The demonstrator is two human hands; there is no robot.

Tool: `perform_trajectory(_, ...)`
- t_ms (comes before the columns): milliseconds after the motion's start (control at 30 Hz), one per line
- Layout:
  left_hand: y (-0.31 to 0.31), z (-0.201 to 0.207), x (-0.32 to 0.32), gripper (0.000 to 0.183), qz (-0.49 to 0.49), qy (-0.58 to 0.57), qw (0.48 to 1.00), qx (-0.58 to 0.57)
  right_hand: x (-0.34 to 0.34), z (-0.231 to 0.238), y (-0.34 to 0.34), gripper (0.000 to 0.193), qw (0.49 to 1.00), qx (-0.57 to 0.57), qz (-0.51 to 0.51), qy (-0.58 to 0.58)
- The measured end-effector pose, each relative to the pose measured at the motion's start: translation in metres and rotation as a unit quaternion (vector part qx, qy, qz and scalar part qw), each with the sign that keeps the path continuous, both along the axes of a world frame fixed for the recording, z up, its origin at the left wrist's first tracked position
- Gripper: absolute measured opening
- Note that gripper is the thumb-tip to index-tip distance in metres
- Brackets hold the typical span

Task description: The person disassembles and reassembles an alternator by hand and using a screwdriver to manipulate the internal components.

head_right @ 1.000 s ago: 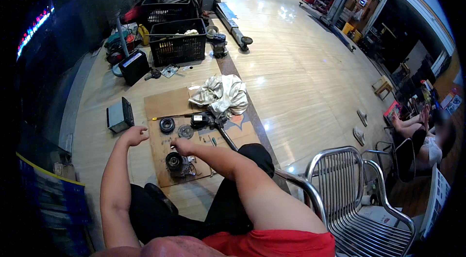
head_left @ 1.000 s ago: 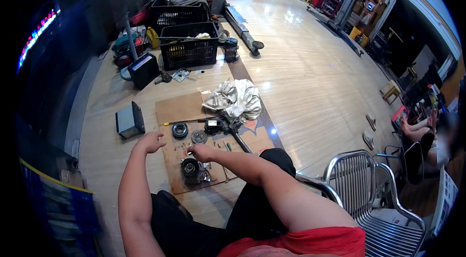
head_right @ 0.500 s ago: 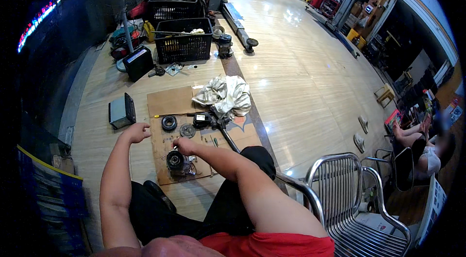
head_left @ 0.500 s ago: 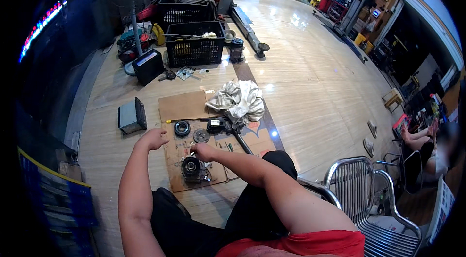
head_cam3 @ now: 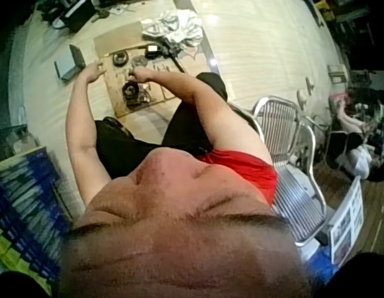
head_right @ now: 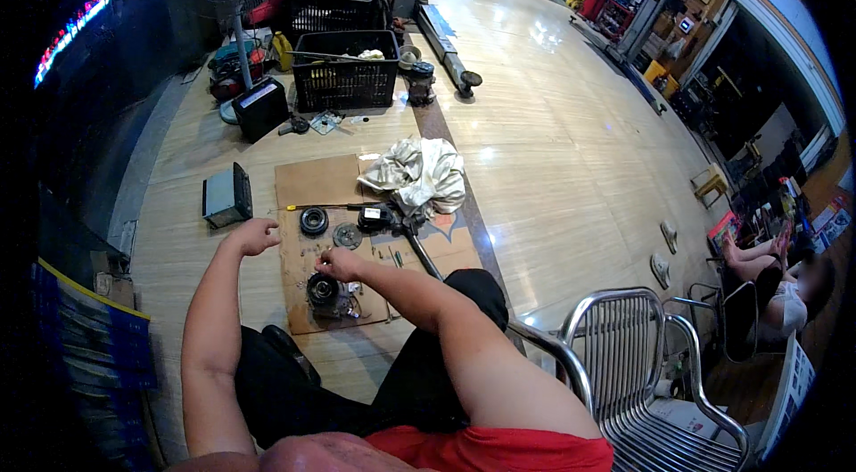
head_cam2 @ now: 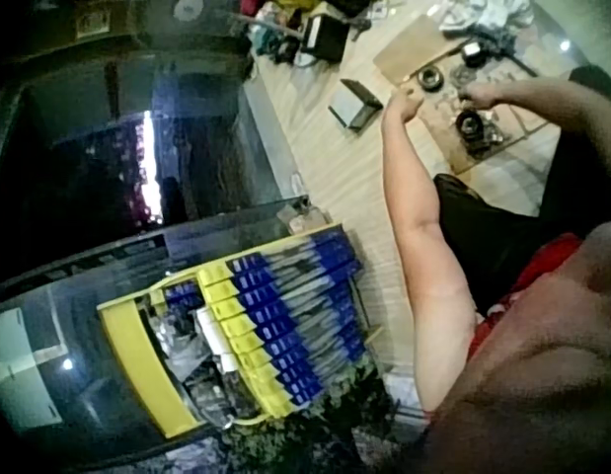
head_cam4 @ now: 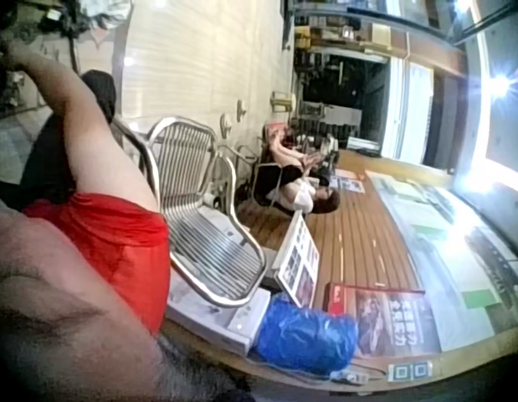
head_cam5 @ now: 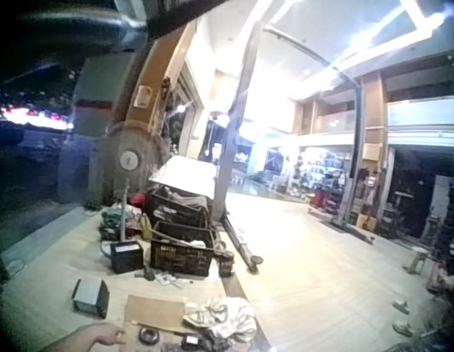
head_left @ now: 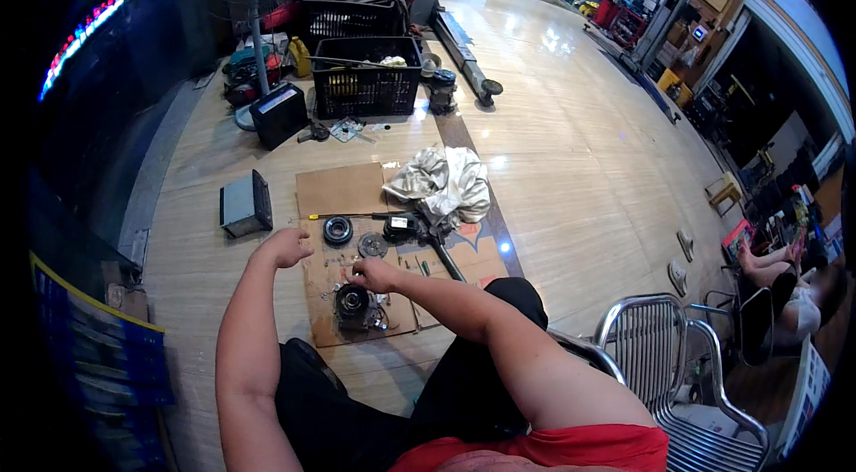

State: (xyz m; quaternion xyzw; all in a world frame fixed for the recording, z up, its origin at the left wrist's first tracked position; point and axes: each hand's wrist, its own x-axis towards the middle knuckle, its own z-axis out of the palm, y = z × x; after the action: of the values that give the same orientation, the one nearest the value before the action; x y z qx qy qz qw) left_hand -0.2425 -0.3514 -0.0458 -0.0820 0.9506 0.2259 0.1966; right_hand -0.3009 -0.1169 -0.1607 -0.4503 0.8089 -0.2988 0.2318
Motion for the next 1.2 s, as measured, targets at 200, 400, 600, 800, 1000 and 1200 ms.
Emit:
perform_trajectory(200, 0.003, 0.0, -0.002, 0.053, -0.01, 0.005, 1.0, -0.002, -0.001, 0.0, 0.001, 0.033, 1.0, -0.011, 0.006, -0.003)
perform_trajectory(400, 0.007, 0.005, -0.002, 0.053, -0.004, -0.007, 1.0, 0.01, -0.004, -0.002, 0.003, 0.037, 1.0, 0.021, -0.001, -0.008)
perform_trajectory(600, 0.005, 0.002, -0.002, 0.053, -0.009, -0.01, 1.0, -0.001, -0.003, 0.0, 0.003, 0.038, 1.0, 0.017, -0.006, -0.006)
perform_trajectory(800, 0.006, 0.004, -0.001, 0.052, -0.019, -0.01, 1.0, -0.013, -0.004, -0.004, 0.002, 0.037, 1.0, 0.005, 0.003, 0.002)
perform_trajectory(1000, 0.007, 0.003, -0.002, 0.052, -0.017, -0.007, 1.0, -0.008, -0.007, -0.012, 0.003, 0.033, 1.0, -0.012, 0.018, 0.013)
perform_trajectory(1200, 0.007, 0.002, -0.003, 0.053, -0.016, -0.009, 1.0, -0.008, -0.004, -0.01, 0.004, 0.033, 1.0, -0.017, 0.002, 0.01)
